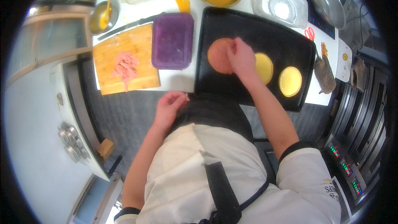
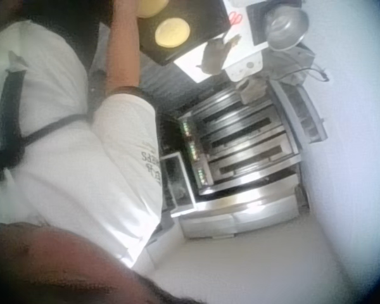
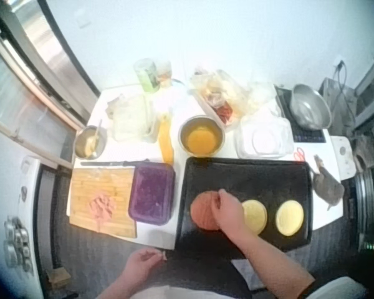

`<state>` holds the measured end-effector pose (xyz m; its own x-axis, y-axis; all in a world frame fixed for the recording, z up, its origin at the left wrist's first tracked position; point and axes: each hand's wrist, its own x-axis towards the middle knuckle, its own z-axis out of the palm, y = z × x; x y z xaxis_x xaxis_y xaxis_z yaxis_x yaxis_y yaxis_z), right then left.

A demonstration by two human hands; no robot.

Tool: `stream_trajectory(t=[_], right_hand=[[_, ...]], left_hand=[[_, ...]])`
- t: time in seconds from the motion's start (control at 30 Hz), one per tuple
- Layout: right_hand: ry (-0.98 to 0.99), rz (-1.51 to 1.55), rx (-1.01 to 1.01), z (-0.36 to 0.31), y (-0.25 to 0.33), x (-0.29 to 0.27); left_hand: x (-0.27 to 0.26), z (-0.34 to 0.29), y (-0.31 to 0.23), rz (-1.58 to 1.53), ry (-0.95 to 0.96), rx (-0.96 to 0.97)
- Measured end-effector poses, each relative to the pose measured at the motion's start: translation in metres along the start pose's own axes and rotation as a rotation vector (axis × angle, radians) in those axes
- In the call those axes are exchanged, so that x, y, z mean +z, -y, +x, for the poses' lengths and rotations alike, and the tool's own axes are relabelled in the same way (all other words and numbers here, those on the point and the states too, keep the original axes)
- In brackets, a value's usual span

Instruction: The person places small pieces of pink meat onto three round yellow bases on a black tray. They pick up meat from a wooden cutting board and arrange it by hand on each base.

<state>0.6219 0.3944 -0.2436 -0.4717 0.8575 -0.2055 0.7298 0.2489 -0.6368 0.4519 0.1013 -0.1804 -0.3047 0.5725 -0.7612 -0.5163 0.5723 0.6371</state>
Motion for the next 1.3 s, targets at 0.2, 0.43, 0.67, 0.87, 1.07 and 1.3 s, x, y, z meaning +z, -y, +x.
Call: stream_trajectory(t=[0.2, 0.43, 0.67, 0.87, 1.07, 1.3], right_hand=[[0.698, 0.741, 0.120, -0.108, 0.041, 0.017], [0.710, 1.117, 0.275, -0.126, 0.052, 0.026], [0.601, 0.834, 0.166, -0.104, 0.037, 0.008], [0.139, 0.492, -0.022, -0.039, -0.003, 0.015], [0.506, -0.103, -0.143, 0.005, 0.002, 0.009], [0.286, -0.234, -0.081, 0.019, 0.004, 0.015]], left_hand=[[0.005, -0.003, -0.014, -0.053, -0.029, -0.053], [0.018, 0.003, -0.020, -0.086, 0.023, -0.089], [0.022, 0.006, -0.015, -0.014, 0.039, -0.069], [0.017, 0.005, -0.011, -0.013, -0.008, -0.080], [0.012, 0.004, -0.002, 0.015, -0.045, -0.093], [0.006, 0.004, 0.004, 0.032, -0.043, -0.053]])
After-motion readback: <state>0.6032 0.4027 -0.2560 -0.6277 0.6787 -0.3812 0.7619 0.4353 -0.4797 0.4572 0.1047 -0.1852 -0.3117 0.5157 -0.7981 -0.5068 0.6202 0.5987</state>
